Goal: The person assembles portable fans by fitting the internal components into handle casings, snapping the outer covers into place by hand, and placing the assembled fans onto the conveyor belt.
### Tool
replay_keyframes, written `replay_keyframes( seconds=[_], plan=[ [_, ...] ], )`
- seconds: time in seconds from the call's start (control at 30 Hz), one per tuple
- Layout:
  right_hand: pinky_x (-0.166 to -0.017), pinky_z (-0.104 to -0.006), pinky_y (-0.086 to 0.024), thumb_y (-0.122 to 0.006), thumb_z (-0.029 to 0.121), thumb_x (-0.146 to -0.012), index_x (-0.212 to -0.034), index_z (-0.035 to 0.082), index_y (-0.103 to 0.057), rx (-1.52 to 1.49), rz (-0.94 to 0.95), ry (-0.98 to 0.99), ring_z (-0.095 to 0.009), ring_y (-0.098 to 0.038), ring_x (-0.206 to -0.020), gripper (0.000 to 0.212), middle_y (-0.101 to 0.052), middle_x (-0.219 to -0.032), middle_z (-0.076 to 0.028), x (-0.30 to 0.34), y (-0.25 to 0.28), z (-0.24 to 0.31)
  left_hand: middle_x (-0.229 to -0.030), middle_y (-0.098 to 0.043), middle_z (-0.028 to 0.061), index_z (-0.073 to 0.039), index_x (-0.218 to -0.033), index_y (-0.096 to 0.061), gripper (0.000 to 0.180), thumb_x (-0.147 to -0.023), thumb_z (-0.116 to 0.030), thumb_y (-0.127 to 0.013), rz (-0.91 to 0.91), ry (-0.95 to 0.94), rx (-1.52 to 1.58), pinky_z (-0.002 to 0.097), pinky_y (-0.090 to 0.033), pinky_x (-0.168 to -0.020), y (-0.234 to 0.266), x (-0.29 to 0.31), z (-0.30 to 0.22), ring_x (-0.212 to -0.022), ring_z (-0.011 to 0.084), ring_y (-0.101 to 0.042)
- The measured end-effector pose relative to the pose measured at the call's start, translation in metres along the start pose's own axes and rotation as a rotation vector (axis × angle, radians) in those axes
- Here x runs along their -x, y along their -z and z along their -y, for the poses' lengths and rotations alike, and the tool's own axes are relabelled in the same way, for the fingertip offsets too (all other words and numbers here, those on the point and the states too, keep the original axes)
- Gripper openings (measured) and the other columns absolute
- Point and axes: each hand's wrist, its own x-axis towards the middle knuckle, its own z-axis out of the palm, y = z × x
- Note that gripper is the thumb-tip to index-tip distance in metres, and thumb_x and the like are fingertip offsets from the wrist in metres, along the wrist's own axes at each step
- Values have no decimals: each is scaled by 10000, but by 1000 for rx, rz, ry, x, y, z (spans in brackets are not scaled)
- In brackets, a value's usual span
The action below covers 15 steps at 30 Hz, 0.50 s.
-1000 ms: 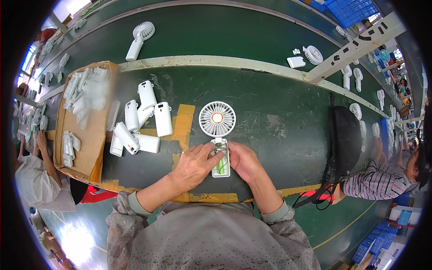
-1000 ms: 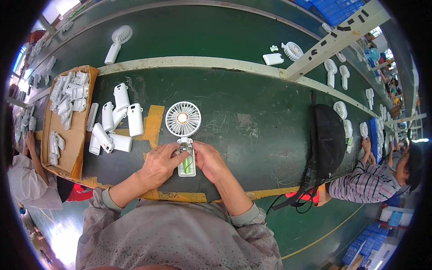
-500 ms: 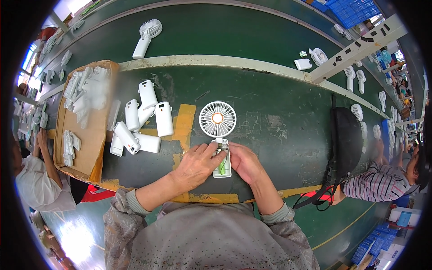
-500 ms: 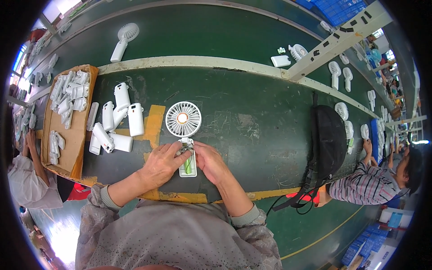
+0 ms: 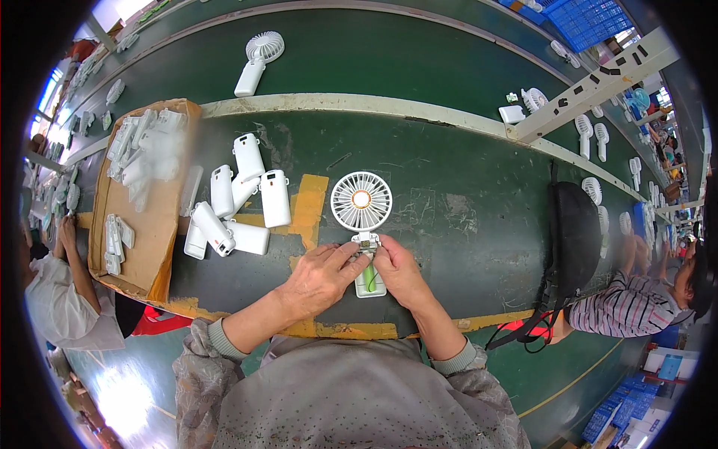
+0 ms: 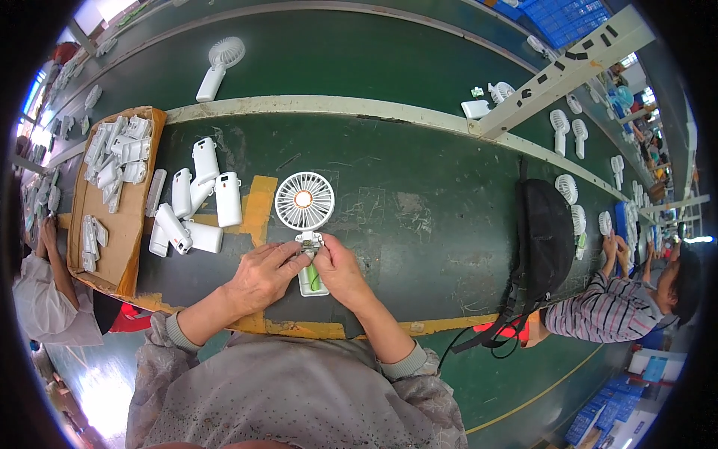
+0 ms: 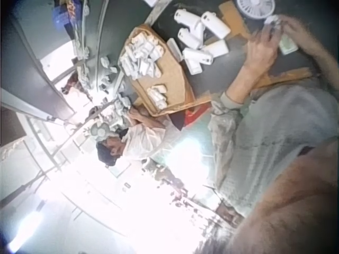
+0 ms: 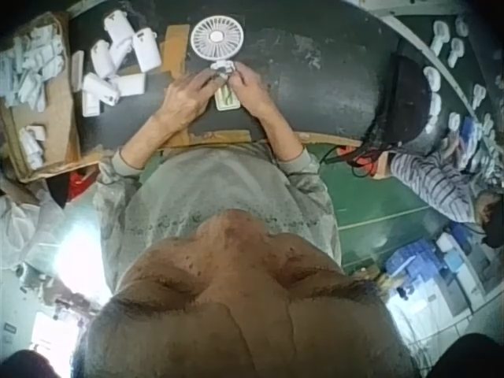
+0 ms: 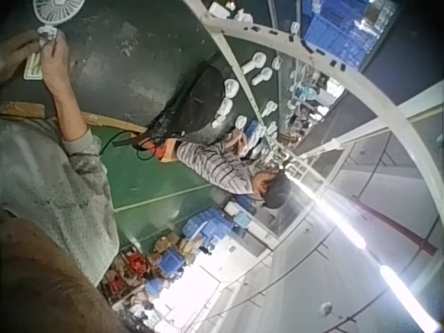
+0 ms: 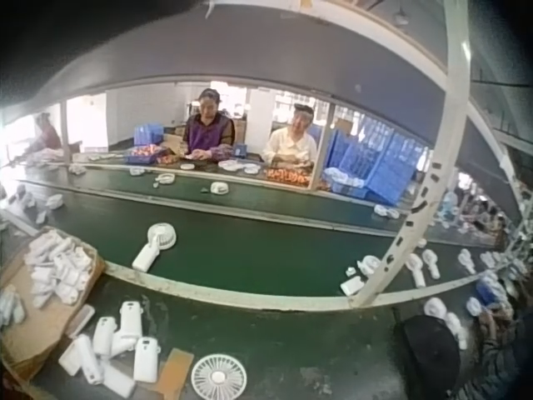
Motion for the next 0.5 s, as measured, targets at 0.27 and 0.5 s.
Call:
replay_keyframes(
  seconds=[0.27,0.5],
  plan=[
    [-798,-250,-464,-402,82,-909,-1170,-7,-517,-535,147,-142,-115,-561,-931,298,-590,-1044,-57,1,7,14,-1027,-553,162,-5,-1008,-599,349,-660,-17,-587,-23,-14,-28,356,-494,-670,-4,4,2,-743,260,-596],
    [-861,-282,-468,-420,86,-893,-1207,-12,-497,-675,253,-188,-147,-573,-990,337,-585,-1100,-78,3,9,17,-1045,-544,151,-16,-1028,-596,358,-671,-15,-583,-34,7,-9,359,-487,-691,6,11,-2,-786,262,-588]
  ],
)
